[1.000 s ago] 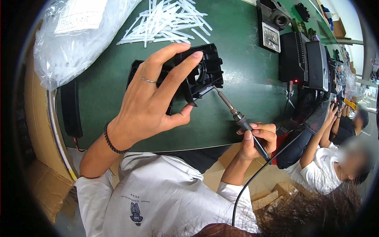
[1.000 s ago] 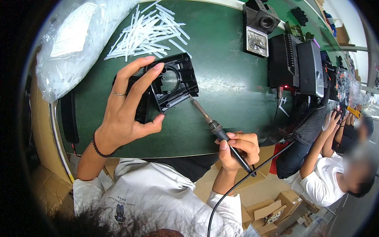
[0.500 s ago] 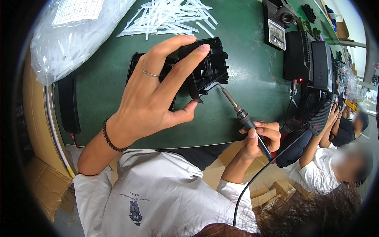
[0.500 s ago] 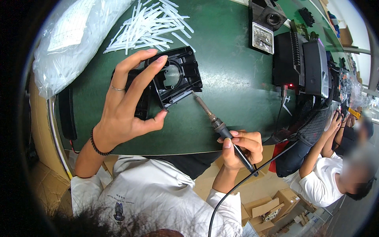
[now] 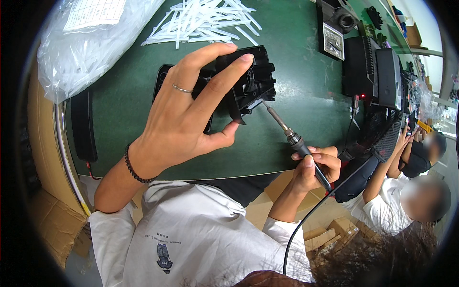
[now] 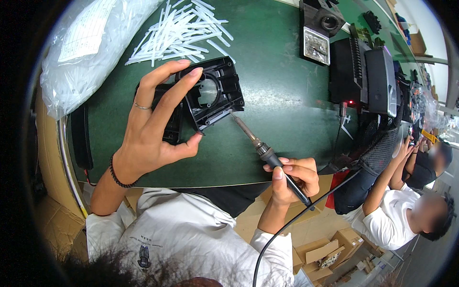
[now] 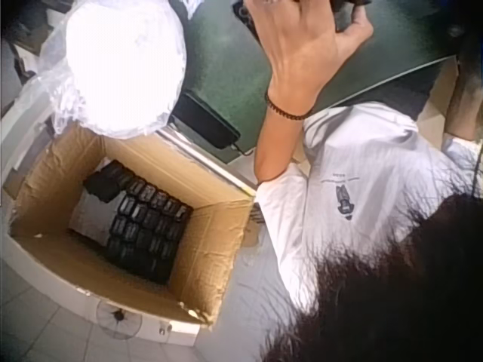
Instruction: Assemble small electronic housings by using a soldering iron to melt plastic tabs.
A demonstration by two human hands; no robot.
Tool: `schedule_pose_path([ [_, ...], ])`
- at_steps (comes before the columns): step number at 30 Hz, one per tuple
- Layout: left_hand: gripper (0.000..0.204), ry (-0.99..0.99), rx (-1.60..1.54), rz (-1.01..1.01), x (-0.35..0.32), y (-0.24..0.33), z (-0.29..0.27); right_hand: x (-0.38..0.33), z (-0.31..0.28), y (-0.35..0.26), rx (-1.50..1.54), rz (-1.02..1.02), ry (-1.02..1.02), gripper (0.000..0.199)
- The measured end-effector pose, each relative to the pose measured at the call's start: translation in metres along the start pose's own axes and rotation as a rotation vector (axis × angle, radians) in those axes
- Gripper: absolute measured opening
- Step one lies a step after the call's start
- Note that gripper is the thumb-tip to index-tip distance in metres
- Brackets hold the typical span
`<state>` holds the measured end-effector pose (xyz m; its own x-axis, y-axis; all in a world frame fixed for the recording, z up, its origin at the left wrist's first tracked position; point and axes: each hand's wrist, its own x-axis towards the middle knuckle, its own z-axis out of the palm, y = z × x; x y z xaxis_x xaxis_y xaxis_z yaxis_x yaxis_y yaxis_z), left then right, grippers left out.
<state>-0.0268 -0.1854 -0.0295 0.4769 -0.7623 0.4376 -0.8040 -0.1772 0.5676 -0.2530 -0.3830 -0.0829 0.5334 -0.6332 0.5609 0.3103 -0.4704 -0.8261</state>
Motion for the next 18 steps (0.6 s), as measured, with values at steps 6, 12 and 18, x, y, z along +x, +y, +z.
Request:
schedule_pose_path([
  [6,0.094,-0.001,-0.01,-0.004,-0.0008,-0.0005,0.0008,0.0008,-0.0026,0.0009,-0.02,-0.015,-0.061,0.024],
  [12,0.094,-0.014,-0.005,-0.011,-0.0005,0.0001,0.0002,0.0014,-0.001,0.0,-0.021,-0.019,-0.067,0.024],
  [18,0.092,-0.004,-0.013,-0.007,-0.0002,0.0002,0.0003,0.0006,-0.0021,0.0017,-0.009,-0.015,-0.05,0.025],
])
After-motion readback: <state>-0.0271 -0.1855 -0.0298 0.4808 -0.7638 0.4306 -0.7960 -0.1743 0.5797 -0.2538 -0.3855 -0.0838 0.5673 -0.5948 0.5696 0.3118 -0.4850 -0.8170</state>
